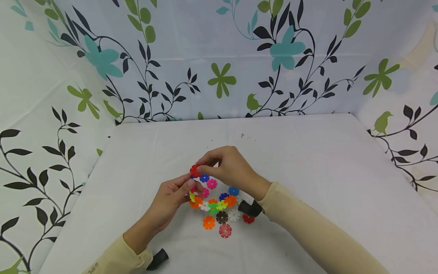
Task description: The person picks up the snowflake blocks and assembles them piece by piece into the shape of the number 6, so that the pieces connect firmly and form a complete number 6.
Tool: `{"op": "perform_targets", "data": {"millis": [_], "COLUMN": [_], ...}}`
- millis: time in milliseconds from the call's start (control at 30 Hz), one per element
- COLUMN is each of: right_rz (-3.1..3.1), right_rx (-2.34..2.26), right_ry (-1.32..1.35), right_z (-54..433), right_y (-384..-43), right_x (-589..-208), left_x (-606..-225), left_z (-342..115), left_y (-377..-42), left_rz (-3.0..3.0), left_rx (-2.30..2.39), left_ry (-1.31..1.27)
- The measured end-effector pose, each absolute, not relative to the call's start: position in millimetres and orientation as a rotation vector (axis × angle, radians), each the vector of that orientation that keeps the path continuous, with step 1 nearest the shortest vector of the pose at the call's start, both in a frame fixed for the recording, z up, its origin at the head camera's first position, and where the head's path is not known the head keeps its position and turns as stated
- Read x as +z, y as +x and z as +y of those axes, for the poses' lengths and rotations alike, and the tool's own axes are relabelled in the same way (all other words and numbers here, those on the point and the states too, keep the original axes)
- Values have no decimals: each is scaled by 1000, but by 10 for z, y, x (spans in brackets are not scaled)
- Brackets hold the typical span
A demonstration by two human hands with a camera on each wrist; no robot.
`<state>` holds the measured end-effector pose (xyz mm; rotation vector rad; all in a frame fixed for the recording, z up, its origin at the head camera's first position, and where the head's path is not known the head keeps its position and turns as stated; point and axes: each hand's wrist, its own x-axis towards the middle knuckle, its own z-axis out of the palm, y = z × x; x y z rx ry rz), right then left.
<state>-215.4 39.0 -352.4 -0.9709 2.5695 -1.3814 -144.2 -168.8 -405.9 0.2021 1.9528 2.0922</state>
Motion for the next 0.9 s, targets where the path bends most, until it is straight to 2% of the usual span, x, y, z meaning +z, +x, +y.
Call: {"op": "perform_targets", "data": {"millis": [300,567,900], "right_rz": [2587,2485,2661], "right_rx": [-1374,-1430,-1016], "right_ry": [-1049,-864,-663], "right_z": [361,557,841], "right_y": [-2124,-2294,-2486], "right_x": [-3522,-3637,-3961], "left_x": [-4054,-4045,-4090], "left_z": [-1671,-1687,-1713], "left_y": [-1458,-1480,-1457], "left_rz": [1990,1834,1754], "left_rx": [2059,2141,2274], "left_ry": [200,-39,-90]}}
